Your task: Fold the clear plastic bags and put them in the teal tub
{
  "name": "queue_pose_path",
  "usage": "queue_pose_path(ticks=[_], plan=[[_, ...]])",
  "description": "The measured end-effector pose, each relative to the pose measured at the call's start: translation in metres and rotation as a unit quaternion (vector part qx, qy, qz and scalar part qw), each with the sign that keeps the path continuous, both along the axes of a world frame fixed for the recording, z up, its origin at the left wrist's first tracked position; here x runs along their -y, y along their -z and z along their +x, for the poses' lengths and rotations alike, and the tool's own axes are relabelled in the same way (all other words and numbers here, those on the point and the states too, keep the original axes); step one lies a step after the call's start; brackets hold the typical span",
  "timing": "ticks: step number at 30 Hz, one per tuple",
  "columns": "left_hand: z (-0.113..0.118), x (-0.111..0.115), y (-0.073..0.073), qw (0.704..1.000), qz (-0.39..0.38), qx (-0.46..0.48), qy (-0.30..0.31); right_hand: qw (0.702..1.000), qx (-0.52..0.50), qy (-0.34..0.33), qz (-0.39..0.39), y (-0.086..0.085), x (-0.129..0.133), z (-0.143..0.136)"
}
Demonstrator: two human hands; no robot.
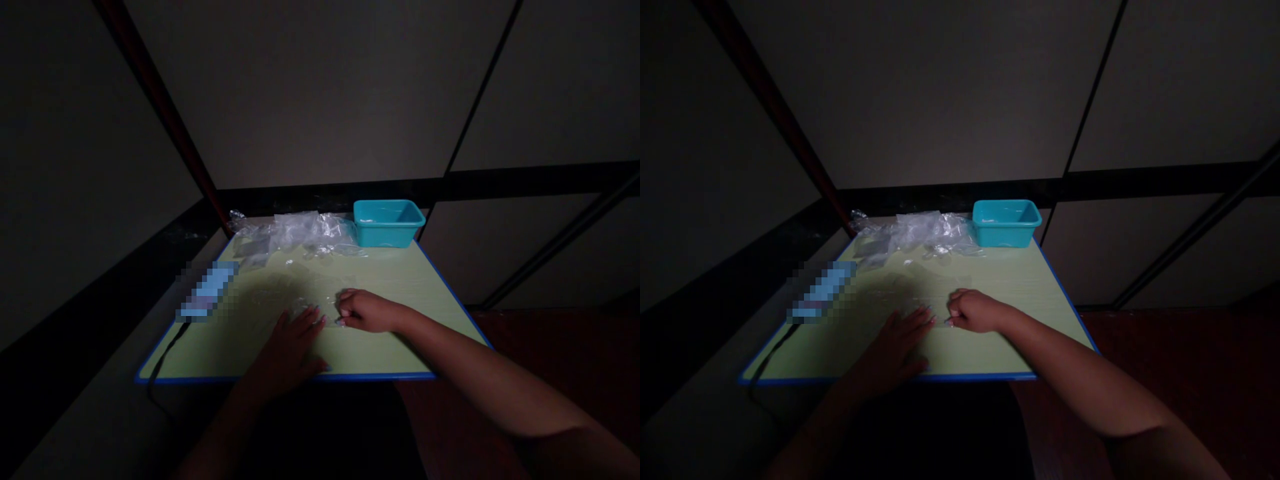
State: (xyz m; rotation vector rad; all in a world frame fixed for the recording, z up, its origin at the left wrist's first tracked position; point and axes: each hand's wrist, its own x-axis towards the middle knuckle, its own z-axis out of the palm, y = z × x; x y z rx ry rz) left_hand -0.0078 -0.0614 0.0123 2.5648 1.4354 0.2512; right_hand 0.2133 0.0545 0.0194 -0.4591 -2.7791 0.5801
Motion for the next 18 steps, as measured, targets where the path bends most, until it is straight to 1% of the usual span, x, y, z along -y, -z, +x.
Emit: queue_pose_path(ticks=[6,12,15,18], plan=[[-0.006,0.000,0.003,1.000,0.012,-0.005,0.001,1.000,0.000,0.001,0.003,0.000,0.000,0.000],[-0.012,-0.001,0.002,0.999,0.011,-0.030,-0.023,1.000,0.011,0.007,0.004,-0.002,0.002,0.001],[-0.019,0.000,0.004,0.998,0.036,-0.030,-0.043,1.000,0.018,0.011,0.007,-0.003,0.003,0.001],[-0.026,0.002,0.007,0.994,0.080,-0.031,-0.062,1.000,0.022,0.022,-0.001,-0.005,0.004,0.002]])
